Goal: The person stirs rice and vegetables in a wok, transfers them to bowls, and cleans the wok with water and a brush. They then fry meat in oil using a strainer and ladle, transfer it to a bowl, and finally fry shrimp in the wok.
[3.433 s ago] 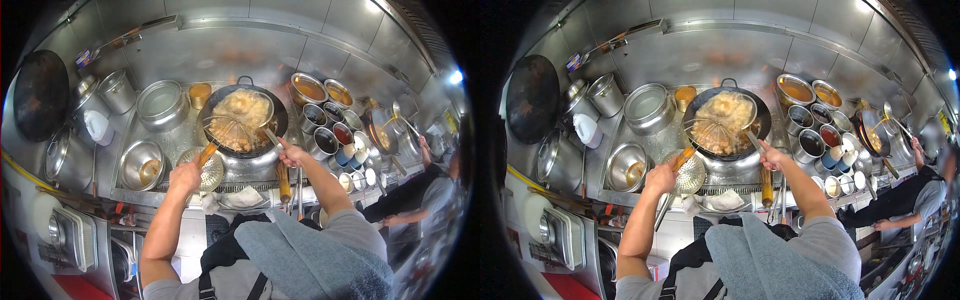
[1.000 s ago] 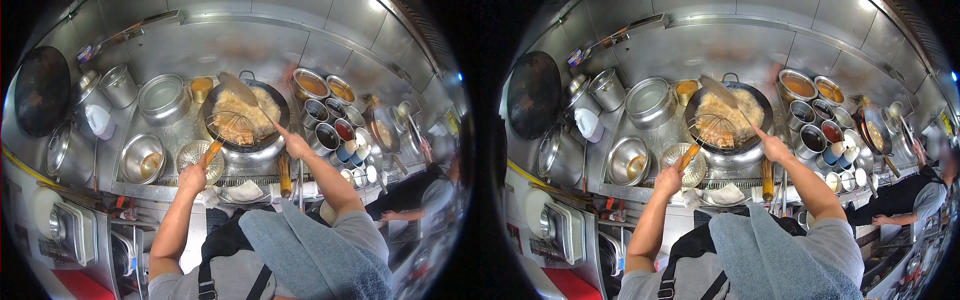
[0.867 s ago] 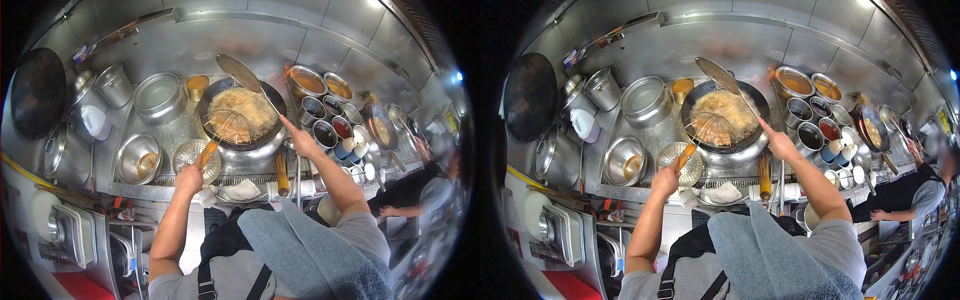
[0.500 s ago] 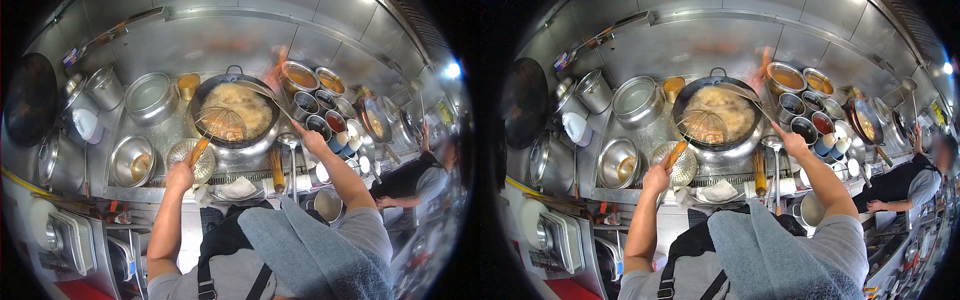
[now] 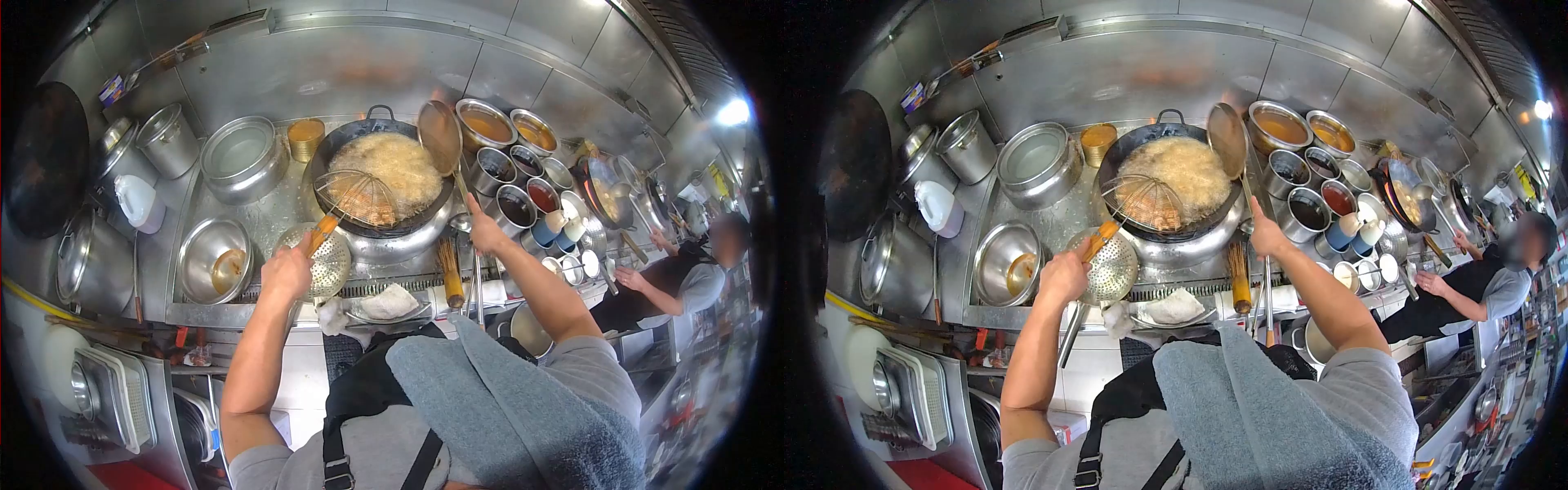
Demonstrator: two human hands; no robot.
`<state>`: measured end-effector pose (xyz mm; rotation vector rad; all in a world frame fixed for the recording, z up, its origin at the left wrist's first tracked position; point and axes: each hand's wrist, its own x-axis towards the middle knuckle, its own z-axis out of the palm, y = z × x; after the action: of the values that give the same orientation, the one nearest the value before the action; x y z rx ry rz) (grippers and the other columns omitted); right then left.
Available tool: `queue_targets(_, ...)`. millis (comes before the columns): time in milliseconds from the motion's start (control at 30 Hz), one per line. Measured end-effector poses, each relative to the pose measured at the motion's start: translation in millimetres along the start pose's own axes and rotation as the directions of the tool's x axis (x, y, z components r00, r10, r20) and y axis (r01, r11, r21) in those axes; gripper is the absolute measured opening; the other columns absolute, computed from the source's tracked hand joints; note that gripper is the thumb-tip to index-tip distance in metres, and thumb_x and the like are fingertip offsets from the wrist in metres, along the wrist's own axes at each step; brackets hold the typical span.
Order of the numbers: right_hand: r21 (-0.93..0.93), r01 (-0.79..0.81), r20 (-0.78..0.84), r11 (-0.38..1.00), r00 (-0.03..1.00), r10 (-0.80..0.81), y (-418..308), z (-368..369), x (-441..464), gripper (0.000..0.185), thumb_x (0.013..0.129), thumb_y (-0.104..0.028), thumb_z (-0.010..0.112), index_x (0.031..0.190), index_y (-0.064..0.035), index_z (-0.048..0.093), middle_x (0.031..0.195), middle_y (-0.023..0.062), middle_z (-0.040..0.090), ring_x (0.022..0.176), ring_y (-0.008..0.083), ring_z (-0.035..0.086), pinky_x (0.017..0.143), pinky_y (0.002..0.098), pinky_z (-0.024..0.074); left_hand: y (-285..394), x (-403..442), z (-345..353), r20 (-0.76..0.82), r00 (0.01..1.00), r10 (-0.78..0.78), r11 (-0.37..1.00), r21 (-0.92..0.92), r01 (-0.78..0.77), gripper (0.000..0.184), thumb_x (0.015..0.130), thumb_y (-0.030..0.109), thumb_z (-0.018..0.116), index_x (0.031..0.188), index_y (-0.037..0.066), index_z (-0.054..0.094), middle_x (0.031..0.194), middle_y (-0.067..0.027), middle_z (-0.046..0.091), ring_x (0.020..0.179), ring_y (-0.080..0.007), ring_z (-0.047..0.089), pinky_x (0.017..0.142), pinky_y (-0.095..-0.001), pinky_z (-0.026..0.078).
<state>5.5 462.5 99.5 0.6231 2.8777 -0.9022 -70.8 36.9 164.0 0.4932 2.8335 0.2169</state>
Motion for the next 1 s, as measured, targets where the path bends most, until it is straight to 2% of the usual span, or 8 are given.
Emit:
queue_targets(33, 0.001, -0.001, 0.000, 1.000, 1.000, 0.001, -10, 1, -14, 0.094, 0.080, 0.012, 0.039, 0.157, -0.0231, 0.000, 0.092, 0.0274, 0.065, 0.059, 0.0302, 0.064, 0.047, 0.0415, 0.0526, 1, -1, -6, 0.000, 1.000, 0.001, 1.000, 0.001, -0.001, 0.060, 0.093, 0.026, 0.059, 0.149, 0.023, 0.038, 0.110, -0.0218, 0.066, 0.104, -0.0373, 0.065, 0.087, -0.0484, 0.053)
queue_targets(100, 0.490, -0.306, 0.286, 0.816, 0.941, 0.180, -37, -3, -42, 0.090, 0.086, 0.009, 0.041, 0.157, -0.0236, -0.004, 0.077, 0.0145, 0.059, 0.050, 0.0198, 0.054, 0.044, 0.0364, 0.0499, 8, -3, -19, -0.020, 1.000, 0.021, 0.999, 0.031, -0.021, 0.058, 0.092, 0.022, 0.060, 0.147, 0.020, 0.041, 0.110, -0.0225, 0.067, 0.104, -0.0365, 0.065, 0.088, -0.0471, 0.052)
queue_targets(133, 0.492, -0.306, 0.287, 0.815, 0.941, 0.180, -49, -4, -54, 0.090, 0.086, 0.009, 0.041, 0.157, -0.0236, -0.004, 0.077, 0.0145, 0.059, 0.050, 0.0198, 0.054, 0.044, 0.0364, 0.0499, 10, -4, -24, -0.019, 1.000, 0.022, 0.999, 0.033, -0.021, 0.058, 0.092, 0.022, 0.060, 0.147, 0.020, 0.041, 0.110, -0.0225, 0.067, 0.104, -0.0365, 0.065, 0.088, -0.0471, 0.052)
queue_targets(200, 0.742, -0.501, 0.499, 0.445, 0.856, 0.132, -64, -6, -68, 0.084, 0.090, 0.006, 0.039, 0.157, -0.0232, -0.003, 0.070, 0.0043, 0.050, 0.047, 0.0118, 0.046, 0.042, 0.0297, 0.0478, 14, -5, -35, 0.030, 0.998, 0.057, 0.996, 0.066, -0.059, 0.056, 0.093, 0.025, 0.058, 0.146, 0.019, 0.040, 0.111, -0.0221, 0.066, 0.103, -0.0371, 0.066, 0.086, -0.0475, 0.053)
queue_targets(300, 0.767, -0.537, 0.558, 0.351, 0.829, 0.049, -60, -9, -51, 0.082, 0.091, 0.004, 0.038, 0.157, -0.0231, -0.002, 0.070, 0.0038, 0.050, 0.046, 0.0095, 0.045, 0.041, 0.0276, 0.0460, 22, -9, -48, 0.048, 0.997, 0.067, 0.993, 0.089, -0.071, 0.056, 0.093, 0.024, 0.058, 0.145, 0.016, 0.040, 0.110, -0.0223, 0.066, 0.102, -0.0376, 0.066, 0.086, -0.0476, 0.053)
queue_targets(433, 0.693, -0.513, 0.572, 0.507, 0.819, 0.046, -21, 1, -8, 0.069, 0.101, -0.006, 0.039, 0.157, -0.0231, 0.003, 0.074, 0.0047, 0.053, 0.046, 0.0082, 0.042, 0.042, 0.0263, 0.0450, 29, -10, -59, 0.067, 0.996, 0.053, 0.992, 0.109, -0.060, 0.056, 0.093, 0.024, 0.058, 0.145, 0.014, 0.040, 0.110, -0.0230, 0.067, 0.102, -0.0381, 0.066, 0.086, -0.0476, 0.053)
queue_targets(767, 0.715, -0.434, 0.605, 0.548, 0.777, -0.174, 21, 33, 73, 0.059, 0.106, -0.018, 0.038, 0.156, -0.0345, 0.010, 0.067, -0.0007, 0.042, 0.045, 0.0083, 0.035, 0.040, 0.0261, 0.0365, 50, -16, -50, 0.044, 0.997, -0.057, 0.989, 0.140, 0.050, 0.058, 0.093, 0.026, 0.058, 0.147, 0.019, 0.039, 0.111, -0.0227, 0.066, 0.102, -0.0372, 0.066, 0.087, -0.0472, 0.053)
queue_targets(1000, 0.852, -0.389, 0.508, 0.350, 0.773, -0.379, 48, 34, 80, 0.062, 0.105, -0.020, 0.044, 0.156, -0.0343, 0.012, 0.068, -0.0013, 0.040, 0.044, 0.0064, 0.032, 0.037, 0.0227, 0.0313, 60, -29, -22, 0.019, 0.994, -0.104, 0.994, 0.022, 0.103, 0.059, 0.092, 0.025, 0.060, 0.147, 0.019, 0.039, 0.110, -0.0249, 0.064, 0.101, -0.0392, 0.065, 0.086, -0.0479, 0.052)
